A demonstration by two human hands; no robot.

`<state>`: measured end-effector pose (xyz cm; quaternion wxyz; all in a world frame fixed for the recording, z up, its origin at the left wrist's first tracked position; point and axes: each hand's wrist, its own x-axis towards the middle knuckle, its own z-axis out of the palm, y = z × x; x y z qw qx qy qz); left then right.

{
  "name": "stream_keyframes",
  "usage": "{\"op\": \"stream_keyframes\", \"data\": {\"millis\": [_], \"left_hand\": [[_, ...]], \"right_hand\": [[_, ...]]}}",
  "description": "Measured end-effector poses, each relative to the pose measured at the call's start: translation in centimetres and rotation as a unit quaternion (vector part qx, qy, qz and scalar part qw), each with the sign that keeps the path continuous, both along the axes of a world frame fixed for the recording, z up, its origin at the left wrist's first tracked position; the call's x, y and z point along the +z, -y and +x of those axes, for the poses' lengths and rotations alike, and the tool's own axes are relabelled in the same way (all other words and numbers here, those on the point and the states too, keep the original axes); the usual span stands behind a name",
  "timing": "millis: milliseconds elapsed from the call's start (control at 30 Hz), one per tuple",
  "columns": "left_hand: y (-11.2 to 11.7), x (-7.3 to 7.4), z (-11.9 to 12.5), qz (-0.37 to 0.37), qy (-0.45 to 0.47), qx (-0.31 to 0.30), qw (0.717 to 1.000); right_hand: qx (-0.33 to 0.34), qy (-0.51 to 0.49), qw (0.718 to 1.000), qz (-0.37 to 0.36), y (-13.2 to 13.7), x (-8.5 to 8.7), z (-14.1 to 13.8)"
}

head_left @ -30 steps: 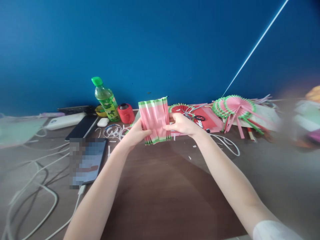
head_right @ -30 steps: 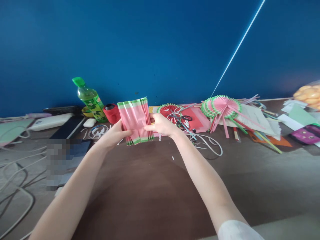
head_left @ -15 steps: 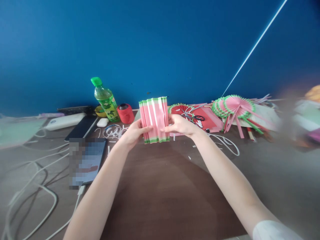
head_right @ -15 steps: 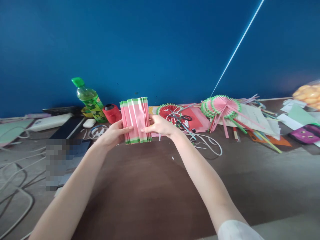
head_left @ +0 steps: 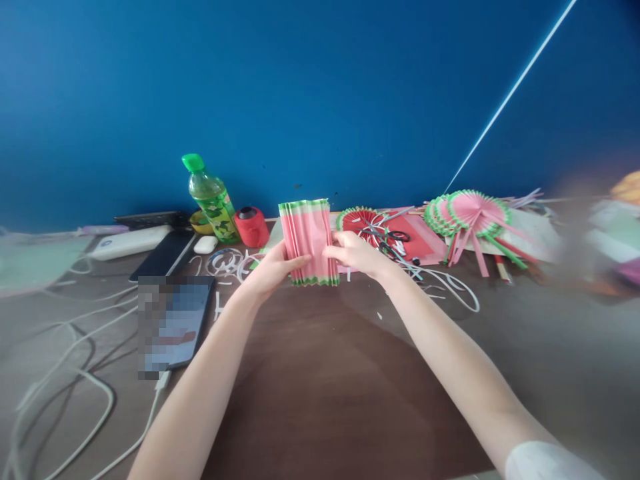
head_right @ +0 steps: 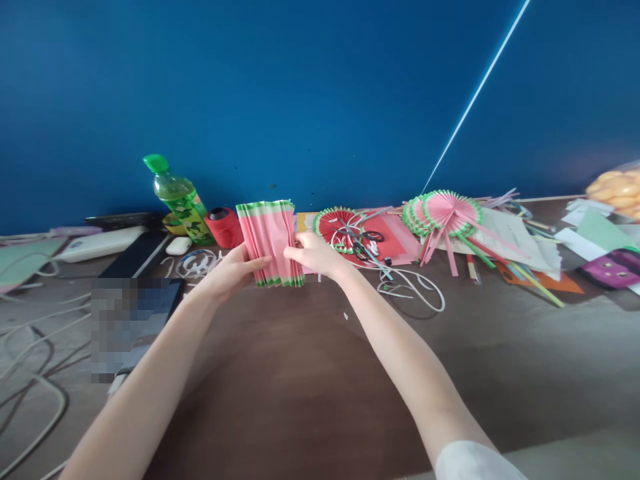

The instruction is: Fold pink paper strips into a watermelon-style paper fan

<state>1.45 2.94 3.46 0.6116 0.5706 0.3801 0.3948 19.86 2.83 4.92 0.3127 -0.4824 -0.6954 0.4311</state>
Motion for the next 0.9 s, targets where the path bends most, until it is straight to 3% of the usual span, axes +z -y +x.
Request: {"op": "stream_keyframes", "data": {"millis": [133, 300, 400, 600, 767, 900], "left_hand": [[-0.1, -0.2, -0.1, -0.010, -0.007, 0.004, 1.000], [-0.1, -0.3, -0.1, 0.012, -0.040, 0.023, 0.999], [0.0, -0.5, 0.3, 0.036, -0.045, 0.042, 0.997], [0.0, -1.3, 1.2, 0.016, 0.049, 0.092, 0.994], [-0.2, -1.4, 1.3, -0.018, 0.073, 0.116, 0.990], [-0.3, -1.4, 1.2, -0.013, 0.073, 0.136, 0.988]], "right_hand": [[-0.015, 0.007, 1.000, 0.014, 0.1, 0.2, 0.0], [-0.041, 0.005, 0.995, 0.089, 0.3, 0.3, -0.2], [-0.022, 0.004, 0.996, 0.092, 0.2, 0.1, -0.3], [0.047, -0.054, 0.996, 0.052, 0.2, 0.0, -0.1], [0.003, -0.071, 0.995, 0.067, 0.1, 0.3, 0.1], [-0.031, -0.012, 0.995, 0.098, 0.1, 0.2, 0.0]]}}
